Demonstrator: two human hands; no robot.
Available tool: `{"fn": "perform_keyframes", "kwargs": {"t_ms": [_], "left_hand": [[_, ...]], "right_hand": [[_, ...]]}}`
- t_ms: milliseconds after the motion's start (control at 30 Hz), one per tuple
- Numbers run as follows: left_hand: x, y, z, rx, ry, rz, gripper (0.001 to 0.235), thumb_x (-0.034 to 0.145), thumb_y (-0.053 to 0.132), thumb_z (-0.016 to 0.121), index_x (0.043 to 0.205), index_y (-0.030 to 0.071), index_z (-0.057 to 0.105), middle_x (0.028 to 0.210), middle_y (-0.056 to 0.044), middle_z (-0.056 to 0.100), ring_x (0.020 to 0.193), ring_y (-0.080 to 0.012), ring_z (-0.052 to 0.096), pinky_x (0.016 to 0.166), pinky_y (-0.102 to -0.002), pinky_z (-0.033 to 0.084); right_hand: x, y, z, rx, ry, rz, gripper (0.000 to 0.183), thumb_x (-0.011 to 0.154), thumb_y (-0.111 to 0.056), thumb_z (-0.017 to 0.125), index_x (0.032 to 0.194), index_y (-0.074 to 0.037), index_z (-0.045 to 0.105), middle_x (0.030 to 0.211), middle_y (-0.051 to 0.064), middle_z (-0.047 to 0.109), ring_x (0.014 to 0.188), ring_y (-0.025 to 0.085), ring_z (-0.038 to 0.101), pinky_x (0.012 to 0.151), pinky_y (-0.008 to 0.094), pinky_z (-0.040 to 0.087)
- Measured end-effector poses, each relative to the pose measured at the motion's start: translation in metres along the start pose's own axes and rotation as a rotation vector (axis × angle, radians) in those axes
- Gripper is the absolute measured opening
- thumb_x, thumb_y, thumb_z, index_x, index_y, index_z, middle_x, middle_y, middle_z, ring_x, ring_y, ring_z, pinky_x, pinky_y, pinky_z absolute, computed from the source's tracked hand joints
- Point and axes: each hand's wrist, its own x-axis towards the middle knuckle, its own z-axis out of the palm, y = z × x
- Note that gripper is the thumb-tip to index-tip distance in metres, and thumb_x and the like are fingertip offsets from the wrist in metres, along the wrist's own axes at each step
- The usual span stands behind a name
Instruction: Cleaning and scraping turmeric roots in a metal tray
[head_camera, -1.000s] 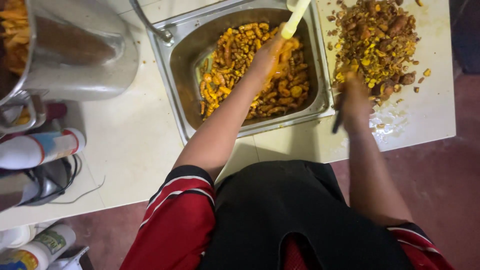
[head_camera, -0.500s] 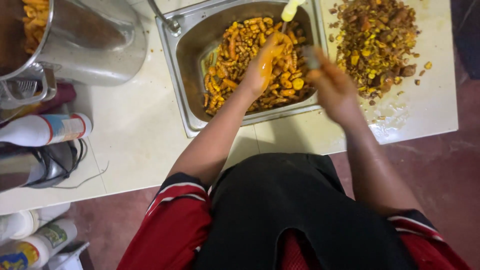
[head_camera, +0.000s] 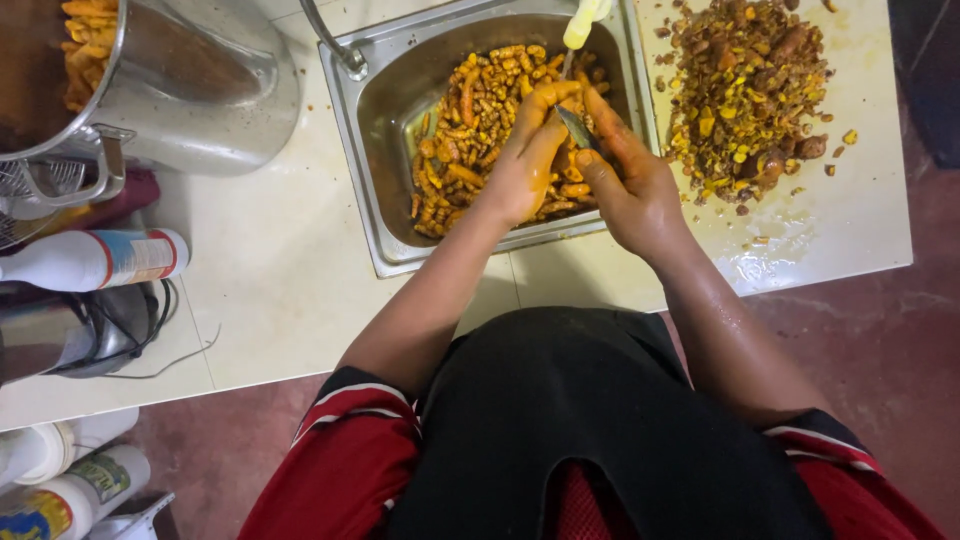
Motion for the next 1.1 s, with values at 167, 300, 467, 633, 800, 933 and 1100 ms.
{"fn": "perform_keyframes", "kwargs": {"t_ms": [167,300,467,633,800,933,1100], "left_hand": [[-0.009,0.011,0.008,0.099,0.011,-0.076,0.029,0.108,0.02,0.039,0.135,0.012,0.045,0.109,-0.008,0.05,0.091,-0.0173,0.051,0.08,-0.036,0.048],[-0.009,-0.009,0.023,0.319,0.053,-0.014,0.03,0.107,0.028,0.038,0.125,0.005,0.047,0.122,-0.017,0.043,0.109,-0.0245,0.05,0.095,-0.039,0.05],[0.004,-0.016,0.022,0.216,0.022,0.034,0.044,0.106,0.039,0.038,0.13,0.004,0.05,0.132,-0.018,0.052,0.127,-0.0309,0.05,0.112,-0.044,0.042],[0.026,-0.055,-0.008,-0.428,0.061,-0.154,0.035,0.102,0.018,0.049,0.136,0.011,0.053,0.125,-0.014,0.055,0.097,-0.0201,0.063,0.079,-0.033,0.057],[0.027,-0.038,-0.008,-0.298,0.061,-0.326,0.022,0.091,0.028,0.059,0.111,0.02,0.058,0.087,0.002,0.05,0.067,-0.0083,0.046,0.052,-0.026,0.032],[0.014,-0.042,0.0,-0.392,0.037,-0.081,0.024,0.095,0.026,0.064,0.115,0.013,0.062,0.107,-0.004,0.062,0.103,-0.0163,0.06,0.095,-0.032,0.044],[0.004,-0.023,0.009,-0.346,-0.004,0.056,0.024,0.096,0.015,0.049,0.12,0.012,0.051,0.111,-0.006,0.054,0.102,-0.0142,0.052,0.093,-0.031,0.043]], "right_hand": [[0.001,0.026,0.001,-0.065,0.049,-0.038,0.047,0.106,-0.014,0.056,0.152,-0.014,0.045,0.158,0.012,0.046,0.141,0.023,0.049,0.096,0.036,0.059],[0.007,0.007,0.001,0.041,0.122,0.219,0.045,0.107,-0.017,0.05,0.151,-0.014,0.045,0.138,0.021,0.063,0.055,0.007,0.055,0.047,0.02,0.057],[0.008,0.025,-0.016,0.315,0.183,0.379,0.047,0.108,-0.019,0.054,0.154,-0.026,0.05,0.075,-0.007,0.054,0.053,0.003,0.045,0.044,0.018,0.045],[0.012,0.049,-0.056,0.111,0.294,0.462,0.076,0.105,0.0,0.049,0.16,-0.044,0.022,0.144,0.018,0.052,0.067,0.004,0.047,0.048,0.016,0.042],[0.013,0.072,-0.072,0.11,0.455,0.571,0.058,0.106,-0.013,0.047,0.158,-0.036,0.035,0.162,0.005,0.042,0.069,-0.004,0.044,0.05,0.011,0.043],[0.002,0.009,-0.036,-0.036,0.205,0.356,0.056,0.106,-0.013,0.04,0.16,-0.015,0.024,0.168,0.014,0.018,0.155,0.032,0.019,0.123,0.046,0.026],[-0.002,0.042,-0.001,0.207,-0.016,-0.012,0.055,0.108,-0.014,0.054,0.158,-0.006,0.033,0.168,0.012,0.029,0.149,0.017,0.035,0.118,0.032,0.037]]}}
